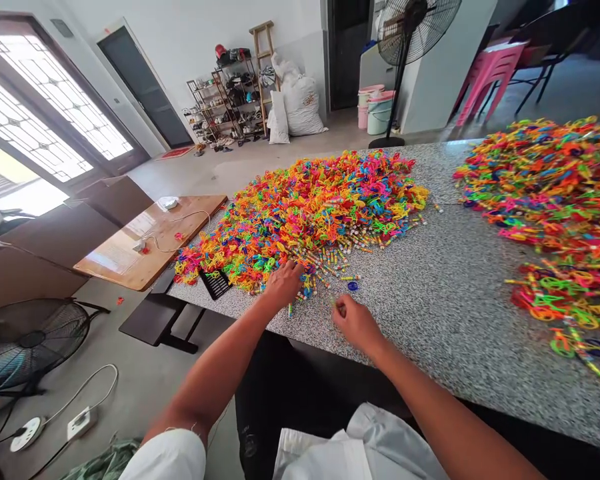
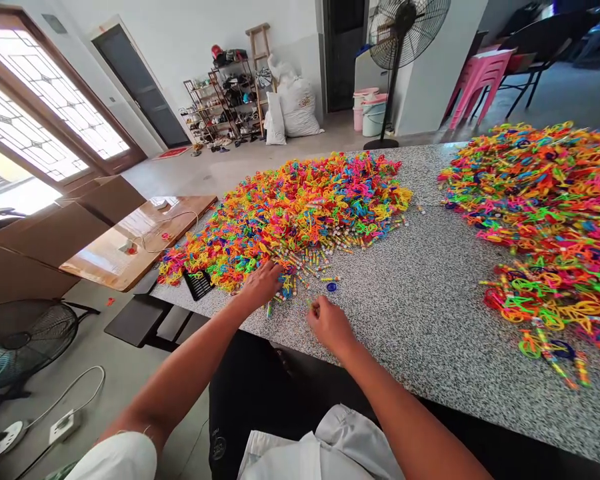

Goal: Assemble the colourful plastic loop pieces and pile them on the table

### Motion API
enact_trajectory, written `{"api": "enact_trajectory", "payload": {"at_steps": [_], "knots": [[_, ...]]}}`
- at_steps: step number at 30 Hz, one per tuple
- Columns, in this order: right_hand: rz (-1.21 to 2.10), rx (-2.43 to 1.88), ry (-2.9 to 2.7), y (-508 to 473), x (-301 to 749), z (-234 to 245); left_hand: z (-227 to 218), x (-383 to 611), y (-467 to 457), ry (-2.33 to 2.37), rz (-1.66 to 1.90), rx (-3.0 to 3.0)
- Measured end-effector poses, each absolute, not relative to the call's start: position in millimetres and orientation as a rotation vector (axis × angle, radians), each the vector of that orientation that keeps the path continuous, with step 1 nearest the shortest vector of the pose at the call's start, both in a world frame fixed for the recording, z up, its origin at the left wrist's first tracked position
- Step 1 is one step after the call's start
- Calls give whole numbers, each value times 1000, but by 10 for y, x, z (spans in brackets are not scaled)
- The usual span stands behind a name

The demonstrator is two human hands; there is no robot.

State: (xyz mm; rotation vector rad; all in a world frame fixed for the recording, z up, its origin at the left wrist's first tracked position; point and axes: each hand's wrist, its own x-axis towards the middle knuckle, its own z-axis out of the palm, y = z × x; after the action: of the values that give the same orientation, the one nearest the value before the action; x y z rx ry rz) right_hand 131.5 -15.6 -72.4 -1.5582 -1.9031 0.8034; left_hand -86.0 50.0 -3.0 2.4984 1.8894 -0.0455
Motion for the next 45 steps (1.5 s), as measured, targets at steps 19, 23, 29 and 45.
{"api": "enact_trajectory", "payload": {"at_steps": [19, 23, 29, 45], "knots": [[1290, -1429, -1257, -441, 1675, -652, 85, -528, 745, 1501, -49, 2708], [1449, -1132, -866, -436, 1673, -503, 63, -272, 467, 1525, 465, 2204], [1441, -971, -686, -422, 1665, -360, 3, 118, 56, 1302, 732, 1923], [1340, -1138, -704, -476, 1802, -427, -164, 169, -62, 892, 707, 965]]}}
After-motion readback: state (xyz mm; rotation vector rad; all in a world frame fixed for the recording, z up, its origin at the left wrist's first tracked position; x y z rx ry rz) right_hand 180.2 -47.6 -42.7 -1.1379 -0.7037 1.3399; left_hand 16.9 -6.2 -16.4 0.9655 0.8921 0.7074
